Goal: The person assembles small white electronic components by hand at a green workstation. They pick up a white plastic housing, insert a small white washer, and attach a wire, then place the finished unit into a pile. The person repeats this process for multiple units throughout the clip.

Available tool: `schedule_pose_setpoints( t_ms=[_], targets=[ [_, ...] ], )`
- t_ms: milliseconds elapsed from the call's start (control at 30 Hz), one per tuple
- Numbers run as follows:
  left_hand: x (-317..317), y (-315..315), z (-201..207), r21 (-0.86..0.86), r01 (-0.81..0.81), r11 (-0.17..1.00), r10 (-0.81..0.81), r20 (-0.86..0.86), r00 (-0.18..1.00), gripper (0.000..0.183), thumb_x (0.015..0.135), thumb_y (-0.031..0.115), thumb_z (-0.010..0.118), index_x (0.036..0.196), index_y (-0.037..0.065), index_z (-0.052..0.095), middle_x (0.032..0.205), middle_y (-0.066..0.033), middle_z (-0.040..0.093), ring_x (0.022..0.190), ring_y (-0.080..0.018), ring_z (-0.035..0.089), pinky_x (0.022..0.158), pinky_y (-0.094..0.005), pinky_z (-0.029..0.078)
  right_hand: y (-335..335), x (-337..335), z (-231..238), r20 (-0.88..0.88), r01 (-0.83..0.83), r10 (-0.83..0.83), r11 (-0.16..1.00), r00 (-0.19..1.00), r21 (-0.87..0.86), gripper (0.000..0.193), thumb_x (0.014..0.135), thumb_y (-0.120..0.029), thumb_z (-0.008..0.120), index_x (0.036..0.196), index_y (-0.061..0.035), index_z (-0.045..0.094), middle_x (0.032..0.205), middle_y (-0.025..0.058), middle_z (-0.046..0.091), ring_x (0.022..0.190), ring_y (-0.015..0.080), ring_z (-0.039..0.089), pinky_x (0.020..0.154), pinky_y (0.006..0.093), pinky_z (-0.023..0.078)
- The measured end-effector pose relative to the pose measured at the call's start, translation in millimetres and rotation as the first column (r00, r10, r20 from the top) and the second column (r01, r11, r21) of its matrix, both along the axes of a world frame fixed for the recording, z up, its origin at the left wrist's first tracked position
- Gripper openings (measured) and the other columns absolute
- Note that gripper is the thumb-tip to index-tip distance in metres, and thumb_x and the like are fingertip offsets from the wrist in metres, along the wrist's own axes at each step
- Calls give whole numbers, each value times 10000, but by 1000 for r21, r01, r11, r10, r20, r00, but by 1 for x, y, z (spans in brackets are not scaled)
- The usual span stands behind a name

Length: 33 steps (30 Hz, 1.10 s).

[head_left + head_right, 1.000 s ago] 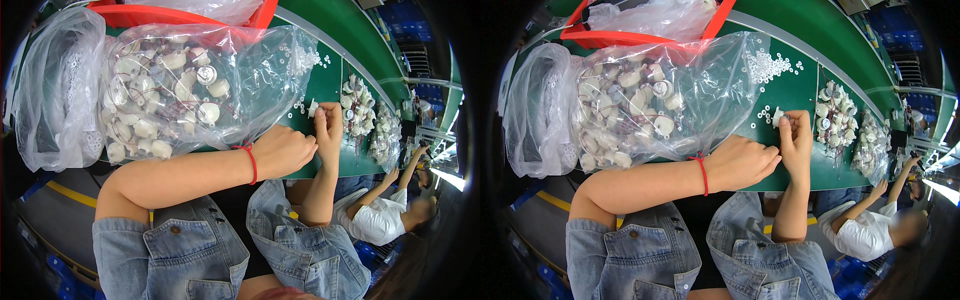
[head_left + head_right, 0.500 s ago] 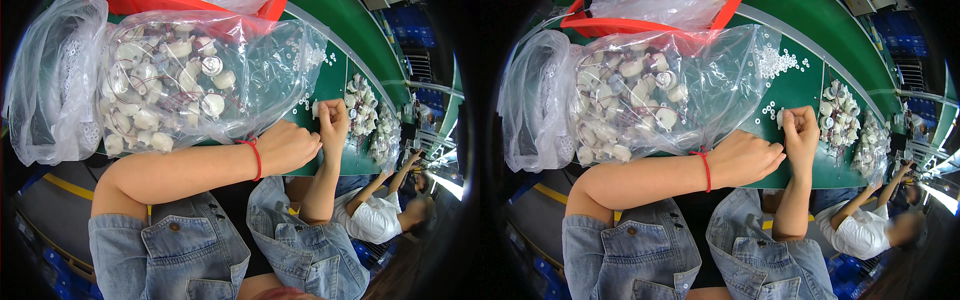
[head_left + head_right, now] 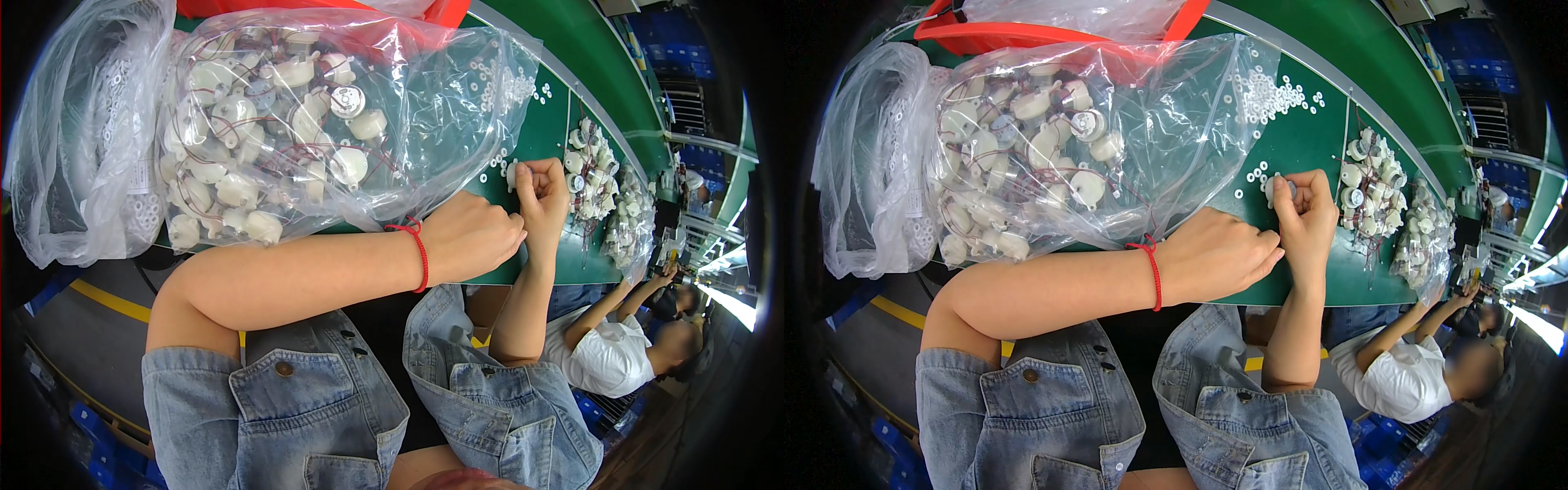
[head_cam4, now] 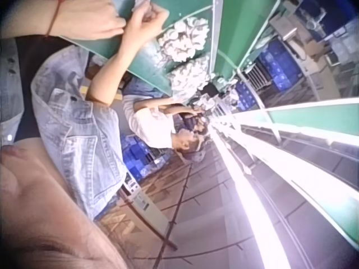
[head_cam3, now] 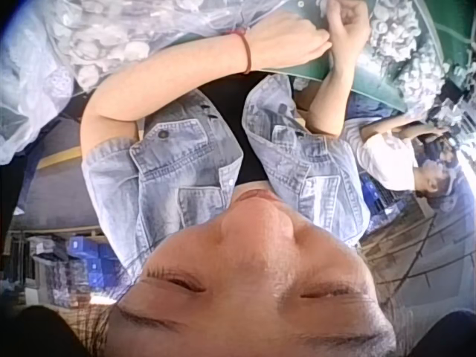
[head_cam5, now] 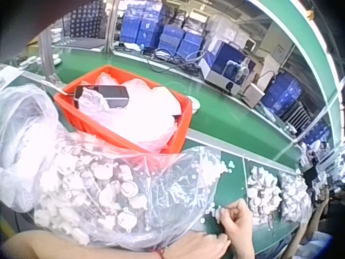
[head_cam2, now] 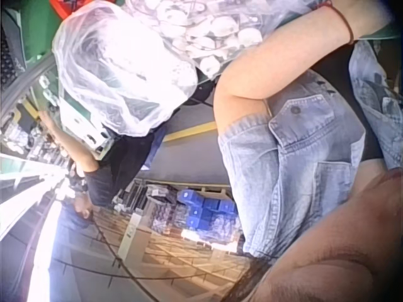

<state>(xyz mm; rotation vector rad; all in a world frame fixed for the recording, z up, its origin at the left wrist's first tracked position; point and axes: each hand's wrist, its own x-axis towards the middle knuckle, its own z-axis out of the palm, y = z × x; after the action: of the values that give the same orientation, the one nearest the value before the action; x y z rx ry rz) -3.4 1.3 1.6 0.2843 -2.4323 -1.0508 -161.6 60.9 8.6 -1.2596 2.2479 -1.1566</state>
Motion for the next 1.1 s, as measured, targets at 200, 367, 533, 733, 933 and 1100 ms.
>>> schedule_pose_setpoints(
  t_ms=[200, 367, 533, 733, 933, 1100],
  targets=[
    [-1, 0, 0, 11, 5, 1000, -5, 2, 1000, 294, 948, 252, 555, 743, 53, 625, 597, -111, 636, 543, -287, 640, 522, -411, 488, 0, 1, 3, -55, -7, 9, 999, 998, 36, 189, 902, -121, 709, 832, -29, 559, 557, -51, 440, 503, 15, 332, 450, 226, 229],
    [-1, 0, -1, 25, 19, 1000, -19, 8, 1000, 299, 948, 251, 554, 735, 55, 626, 598, -114, 638, 543, -293, 639, 519, -419, 483, 0, 6, 11, -192, -66, 91, 989, 977, 130, 218, 915, -140, 698, 898, -27, 512, 551, 12, 443, 485, 73, 346, 443, 269, 263],
    [1, 1, 0, 79, 5, 997, -3, -19, 1000, 321, 928, 241, 560, 676, 50, 619, 547, -128, 601, 500, -314, 608, 509, -429, 472, -6, 12, 27, -266, -105, 191, 945, 945, 309, 238, 945, -166, 647, 939, -25, 456, 617, 154, 536, 502, 283, 498, 475, 387, 376],
    [4, 0, 5, 150, 4, 989, -3, -7, 1000, 341, 878, 214, 571, 581, 48, 593, 514, -154, 569, 476, -339, 584, 507, -447, 462, -11, 20, 30, -395, -148, 274, 936, 877, 320, 241, 942, -162, 638, 939, -29, 437, 690, 215, 589, 631, 429, 588, 538, 464, 434],
    [4, 0, 9, 105, 1, 994, -3, 17, 1000, 325, 907, 282, 577, 674, 61, 625, 559, -142, 610, 501, -332, 608, 520, -449, 471, 0, 6, 20, -114, -163, 190, 963, 975, 213, 202, 962, -143, 622, 963, -14, 466, 590, 116, 477, 494, 187, 457, 468, 336, 339],
    [2, -4, 15, 41, 51, 998, -55, 88, 995, 371, 928, 407, 580, 847, 54, 661, 712, -138, 685, 647, -319, 670, 576, -423, 505, 14, -18, 22, -120, 79, -103, 979, 987, -188, 168, 985, -178, 608, 984, -21, 547, 612, 2, 510, 542, 53, 431, 482, 246, 312]
  ],
)
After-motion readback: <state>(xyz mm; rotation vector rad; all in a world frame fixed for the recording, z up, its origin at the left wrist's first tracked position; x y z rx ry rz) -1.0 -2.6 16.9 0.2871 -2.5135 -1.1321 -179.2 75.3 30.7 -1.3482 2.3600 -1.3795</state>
